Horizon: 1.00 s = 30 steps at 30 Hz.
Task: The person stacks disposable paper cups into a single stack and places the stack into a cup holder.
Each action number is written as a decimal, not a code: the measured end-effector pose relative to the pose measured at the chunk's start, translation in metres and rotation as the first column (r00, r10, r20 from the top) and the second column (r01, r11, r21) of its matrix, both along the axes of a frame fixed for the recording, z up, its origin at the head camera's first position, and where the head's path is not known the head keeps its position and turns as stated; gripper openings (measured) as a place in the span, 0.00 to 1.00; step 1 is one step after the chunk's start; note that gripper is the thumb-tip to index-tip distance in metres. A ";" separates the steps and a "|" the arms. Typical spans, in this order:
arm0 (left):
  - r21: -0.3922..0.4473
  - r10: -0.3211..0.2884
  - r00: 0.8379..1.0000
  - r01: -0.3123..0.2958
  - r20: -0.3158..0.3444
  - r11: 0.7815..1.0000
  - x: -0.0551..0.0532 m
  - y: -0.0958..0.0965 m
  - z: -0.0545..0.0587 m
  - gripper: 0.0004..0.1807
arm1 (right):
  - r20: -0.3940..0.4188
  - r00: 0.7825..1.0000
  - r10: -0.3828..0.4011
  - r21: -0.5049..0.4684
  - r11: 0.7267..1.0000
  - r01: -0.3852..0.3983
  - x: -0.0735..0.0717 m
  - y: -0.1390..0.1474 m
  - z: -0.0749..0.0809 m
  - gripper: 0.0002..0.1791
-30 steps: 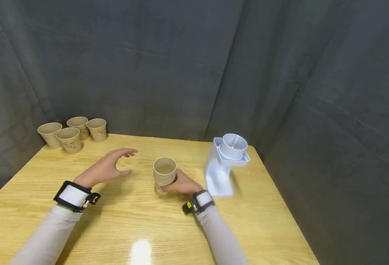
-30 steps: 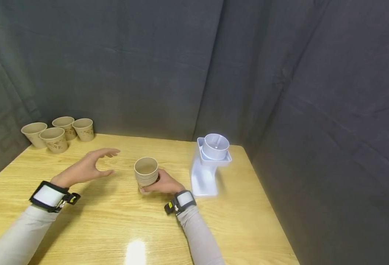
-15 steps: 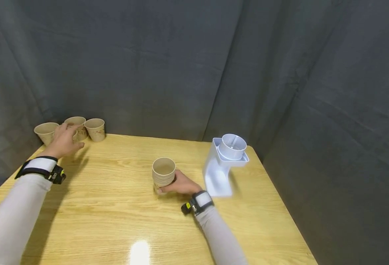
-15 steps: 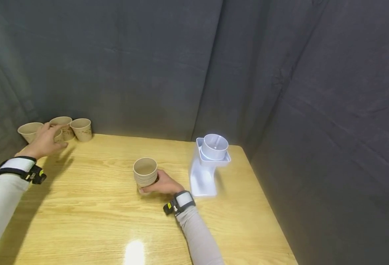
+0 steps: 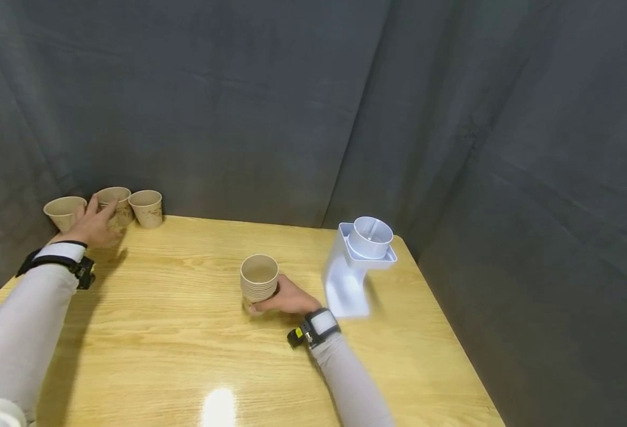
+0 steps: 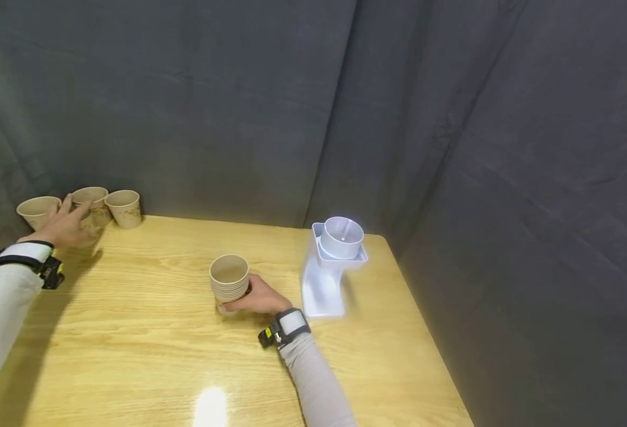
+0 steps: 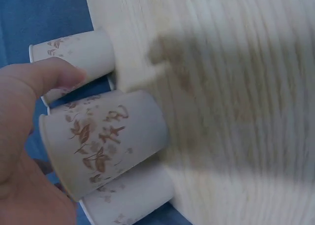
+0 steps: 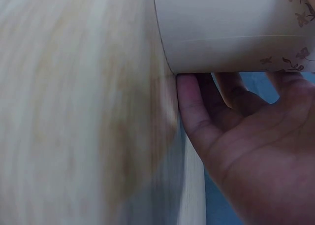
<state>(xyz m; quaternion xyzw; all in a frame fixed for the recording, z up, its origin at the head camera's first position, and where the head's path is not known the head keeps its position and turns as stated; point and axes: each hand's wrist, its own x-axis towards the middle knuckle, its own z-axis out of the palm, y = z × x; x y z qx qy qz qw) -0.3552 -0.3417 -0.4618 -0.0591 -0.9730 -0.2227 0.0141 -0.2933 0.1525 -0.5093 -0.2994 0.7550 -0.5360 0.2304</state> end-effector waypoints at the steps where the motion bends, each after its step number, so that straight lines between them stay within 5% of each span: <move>1: -0.001 -0.002 1.000 0.002 0.000 1.000 0.001 -0.001 -0.002 0.53 | -0.001 1.000 0.003 -0.001 1.000 -0.003 0.000 0.000 0.000 0.36; 8: 0.004 0.021 1.000 -0.021 -0.010 1.000 0.008 -0.007 -0.008 0.53 | 0.001 1.000 0.008 0.009 1.000 -0.008 0.001 -0.002 0.001 0.37; 18: 0.008 0.013 0.991 -0.012 -0.133 1.000 0.018 0.005 -0.016 0.46 | 0.002 1.000 0.008 0.004 1.000 -0.008 0.000 -0.003 0.000 0.36; 26: 0.017 -0.024 0.975 0.029 -0.220 0.999 0.020 0.019 -0.015 0.22 | 0.003 1.000 0.003 0.007 1.000 -0.003 -0.001 -0.002 0.000 0.36; 30: 0.043 -0.026 0.974 0.037 -0.227 0.998 0.020 0.025 -0.014 0.18 | 0.000 1.000 0.001 0.008 1.000 -0.001 -0.001 -0.002 0.000 0.36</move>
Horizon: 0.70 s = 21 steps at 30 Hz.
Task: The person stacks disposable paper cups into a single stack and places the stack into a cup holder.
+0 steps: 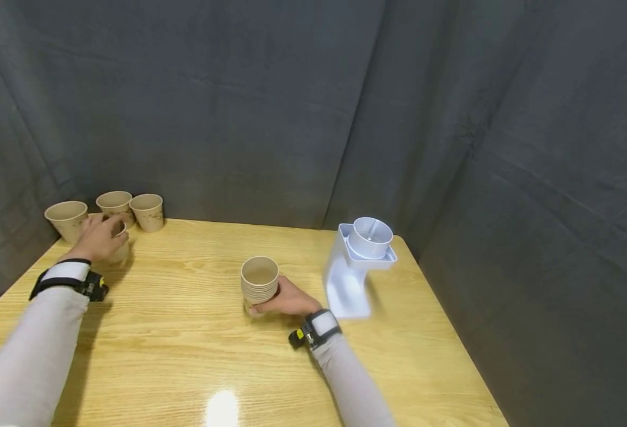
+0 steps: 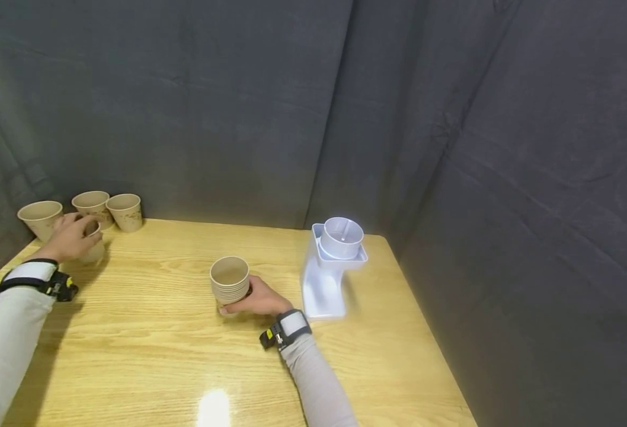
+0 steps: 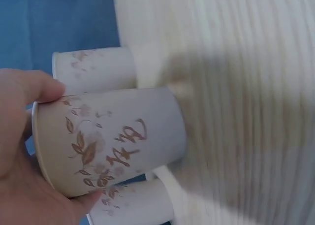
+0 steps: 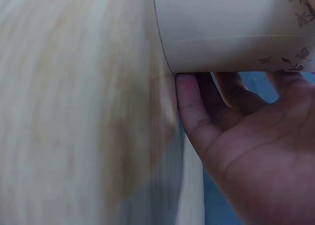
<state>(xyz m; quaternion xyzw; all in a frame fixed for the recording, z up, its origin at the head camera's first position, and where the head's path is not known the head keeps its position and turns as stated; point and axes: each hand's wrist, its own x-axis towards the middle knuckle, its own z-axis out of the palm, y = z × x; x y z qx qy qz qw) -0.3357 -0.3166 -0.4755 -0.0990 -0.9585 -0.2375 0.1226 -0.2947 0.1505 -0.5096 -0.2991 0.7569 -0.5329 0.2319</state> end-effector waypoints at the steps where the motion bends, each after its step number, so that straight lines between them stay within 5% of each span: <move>1: 0.001 -0.002 1.000 0.002 0.006 1.000 0.000 0.003 0.000 0.18 | -0.001 1.000 0.000 0.001 1.000 0.000 0.000 0.000 0.000 0.36; 11: 0.020 0.057 0.995 -0.059 0.085 0.998 0.010 0.042 0.007 0.18 | -0.012 1.000 -0.007 -0.001 1.000 0.007 0.000 0.001 0.002 0.36; 21: 0.146 -0.054 0.990 0.035 0.131 0.989 0.014 0.066 0.014 0.15 | -0.017 1.000 -0.001 0.000 1.000 0.001 0.001 0.004 0.002 0.36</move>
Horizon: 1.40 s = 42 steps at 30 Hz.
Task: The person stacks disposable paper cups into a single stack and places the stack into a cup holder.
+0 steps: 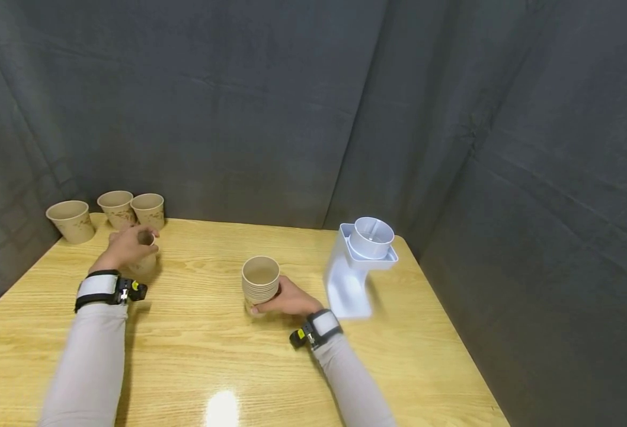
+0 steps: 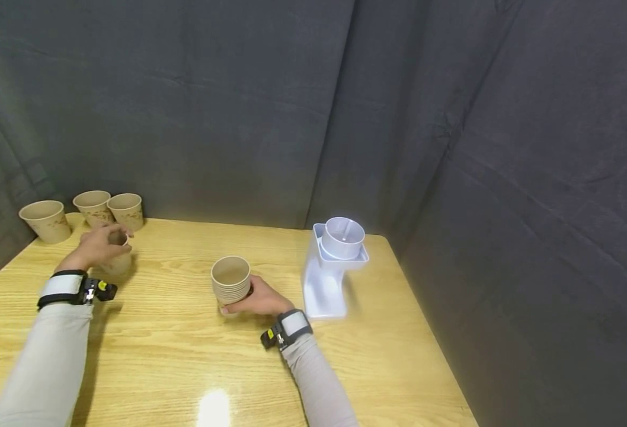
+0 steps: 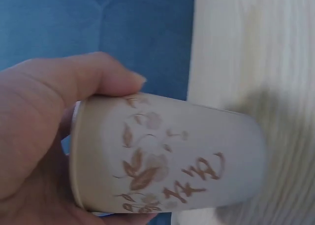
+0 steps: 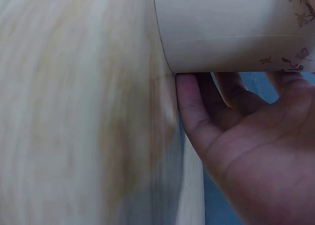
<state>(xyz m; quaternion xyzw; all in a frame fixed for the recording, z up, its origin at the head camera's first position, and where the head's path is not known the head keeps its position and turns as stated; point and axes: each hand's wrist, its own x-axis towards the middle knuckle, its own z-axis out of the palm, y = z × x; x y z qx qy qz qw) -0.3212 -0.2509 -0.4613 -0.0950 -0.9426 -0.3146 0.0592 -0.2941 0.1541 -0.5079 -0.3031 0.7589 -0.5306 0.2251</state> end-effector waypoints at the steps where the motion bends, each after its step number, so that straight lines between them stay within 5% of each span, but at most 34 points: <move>1: 0.004 -0.013 1.000 0.013 0.014 1.000 0.001 0.003 0.001 0.15 | -0.002 1.000 0.001 -0.002 1.000 -0.001 0.000 0.000 0.000 0.36; 13: 0.072 -0.104 0.984 0.094 0.147 0.993 0.014 0.019 0.008 0.13 | 0.010 1.000 0.002 -0.007 1.000 -0.002 0.000 0.000 0.000 0.35; 23: 0.087 -0.179 0.969 0.167 0.167 0.982 0.021 0.022 0.009 0.14 | 0.005 1.000 -0.005 0.017 1.000 0.005 -0.001 0.000 0.001 0.36; 35: 0.139 -0.252 0.961 0.236 0.112 0.962 0.017 0.030 0.011 0.11 | 0.015 1.000 -0.009 0.011 1.000 0.008 0.001 0.001 0.000 0.36; 42: 0.158 -0.243 0.967 0.228 0.079 0.961 0.018 0.050 0.027 0.13 | 0.009 1.000 -0.006 0.014 1.000 0.006 0.000 0.001 0.001 0.37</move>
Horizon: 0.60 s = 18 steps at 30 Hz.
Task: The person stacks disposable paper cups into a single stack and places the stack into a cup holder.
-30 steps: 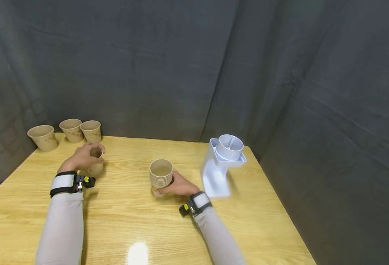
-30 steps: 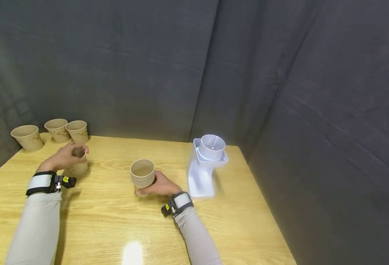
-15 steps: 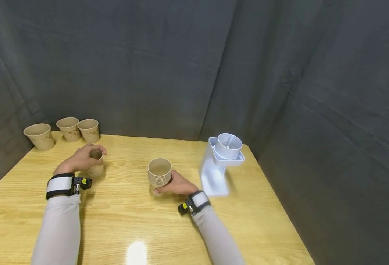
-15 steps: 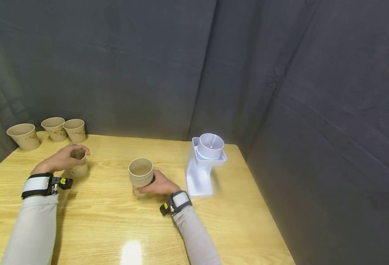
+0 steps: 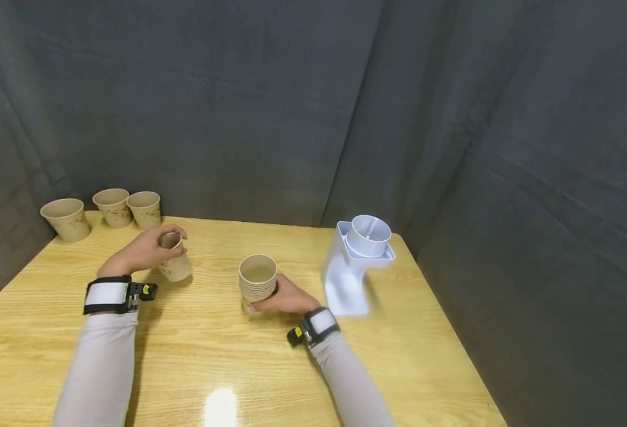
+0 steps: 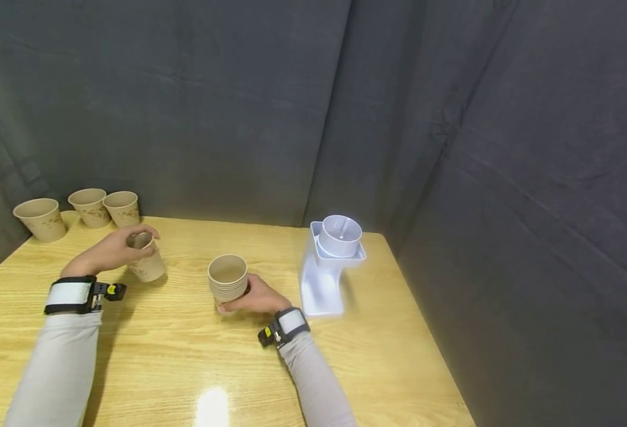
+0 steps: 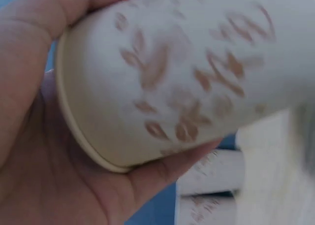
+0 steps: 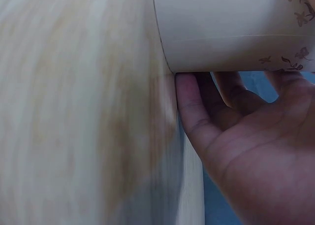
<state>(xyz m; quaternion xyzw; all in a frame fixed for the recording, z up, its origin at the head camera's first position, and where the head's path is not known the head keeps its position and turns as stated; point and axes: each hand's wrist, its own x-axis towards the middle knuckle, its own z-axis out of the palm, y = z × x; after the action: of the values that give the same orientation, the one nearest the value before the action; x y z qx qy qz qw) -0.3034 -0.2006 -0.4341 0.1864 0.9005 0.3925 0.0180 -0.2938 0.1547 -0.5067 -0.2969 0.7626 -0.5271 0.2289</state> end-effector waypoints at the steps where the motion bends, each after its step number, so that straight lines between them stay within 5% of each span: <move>1: 0.008 -0.002 1.000 0.002 -0.007 1.000 0.001 0.003 0.003 0.13 | -0.001 1.000 0.000 0.001 1.000 0.000 0.000 0.000 0.000 0.37; 9: 0.021 -0.007 0.983 0.011 -0.185 1.000 0.009 0.030 0.027 0.14 | 0.000 1.000 -0.005 0.001 1.000 0.005 0.000 0.000 0.000 0.37; 18: 0.035 0.053 0.955 -0.045 -0.291 0.998 0.029 0.055 0.054 0.15 | 0.005 1.000 -0.008 0.001 1.000 0.008 0.000 -0.001 -0.001 0.37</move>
<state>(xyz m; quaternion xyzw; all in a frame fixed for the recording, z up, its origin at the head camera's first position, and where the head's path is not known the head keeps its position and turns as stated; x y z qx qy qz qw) -0.2742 -0.1458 -0.3803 0.2201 0.8921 0.3736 -0.1272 -0.2943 0.1541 -0.5072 -0.2925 0.7635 -0.5283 0.2290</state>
